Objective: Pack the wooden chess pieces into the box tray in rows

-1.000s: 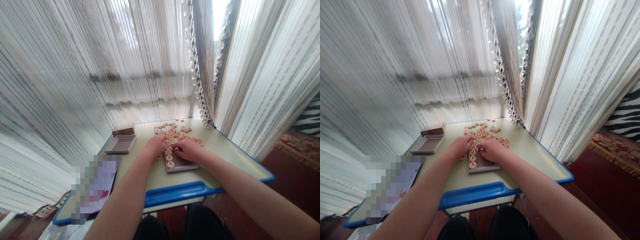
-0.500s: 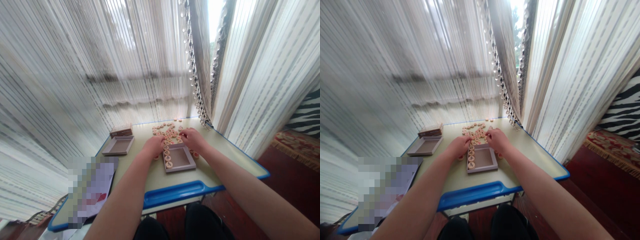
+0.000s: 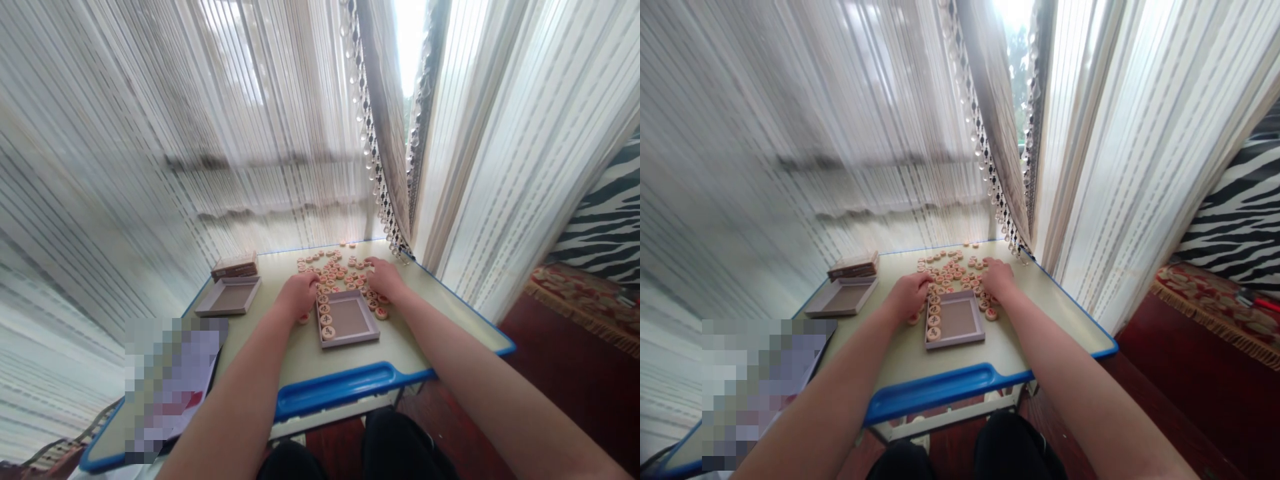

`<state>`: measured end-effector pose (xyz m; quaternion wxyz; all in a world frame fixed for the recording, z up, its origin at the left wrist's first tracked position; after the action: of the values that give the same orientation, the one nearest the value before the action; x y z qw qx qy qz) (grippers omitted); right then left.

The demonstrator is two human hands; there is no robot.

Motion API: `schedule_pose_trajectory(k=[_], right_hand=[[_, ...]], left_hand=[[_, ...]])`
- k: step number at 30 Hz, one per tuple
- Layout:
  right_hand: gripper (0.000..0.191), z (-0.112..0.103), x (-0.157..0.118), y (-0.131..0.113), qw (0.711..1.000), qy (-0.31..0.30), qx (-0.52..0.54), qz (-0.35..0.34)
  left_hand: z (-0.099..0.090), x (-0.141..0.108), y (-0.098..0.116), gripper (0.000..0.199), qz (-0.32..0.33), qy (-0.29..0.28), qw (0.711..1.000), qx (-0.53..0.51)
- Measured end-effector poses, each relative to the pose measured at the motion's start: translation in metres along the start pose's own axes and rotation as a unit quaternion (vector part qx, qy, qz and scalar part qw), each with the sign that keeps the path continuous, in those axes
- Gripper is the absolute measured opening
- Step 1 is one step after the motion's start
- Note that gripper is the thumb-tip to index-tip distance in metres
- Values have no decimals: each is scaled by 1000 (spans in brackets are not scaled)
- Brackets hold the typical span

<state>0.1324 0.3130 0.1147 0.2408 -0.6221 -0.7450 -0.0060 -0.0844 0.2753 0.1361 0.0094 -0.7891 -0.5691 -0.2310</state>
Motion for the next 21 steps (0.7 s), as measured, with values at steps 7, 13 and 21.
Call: schedule_pose_trajectory(k=[7, 13, 21], right_hand=[[35, 10, -2, -12, 992, -57, 17, -110], [41, 8, -2, -7, 996, -46, 6, -74], [36, 13, -1, -5, 993, -68, -7, -98]], left_hand=[[1, 0, -3, 28, -24, 16, 999, -29], [2, 4, -7, 27, -21, 32, 999, -11], [5, 3, -12, 28, -21, 52, 998, 9]])
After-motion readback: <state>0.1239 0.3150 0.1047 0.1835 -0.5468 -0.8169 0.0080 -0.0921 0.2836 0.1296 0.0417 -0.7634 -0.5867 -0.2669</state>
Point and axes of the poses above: each hand's wrist, its own x-axis towards the middle knuckle, its own z-axis out of the palm, y = z × x, the point moved 3 cm from there along x, towards the middle knuckle, and after that the axes turned 5 degrees about -z, right-handed, at the moved point
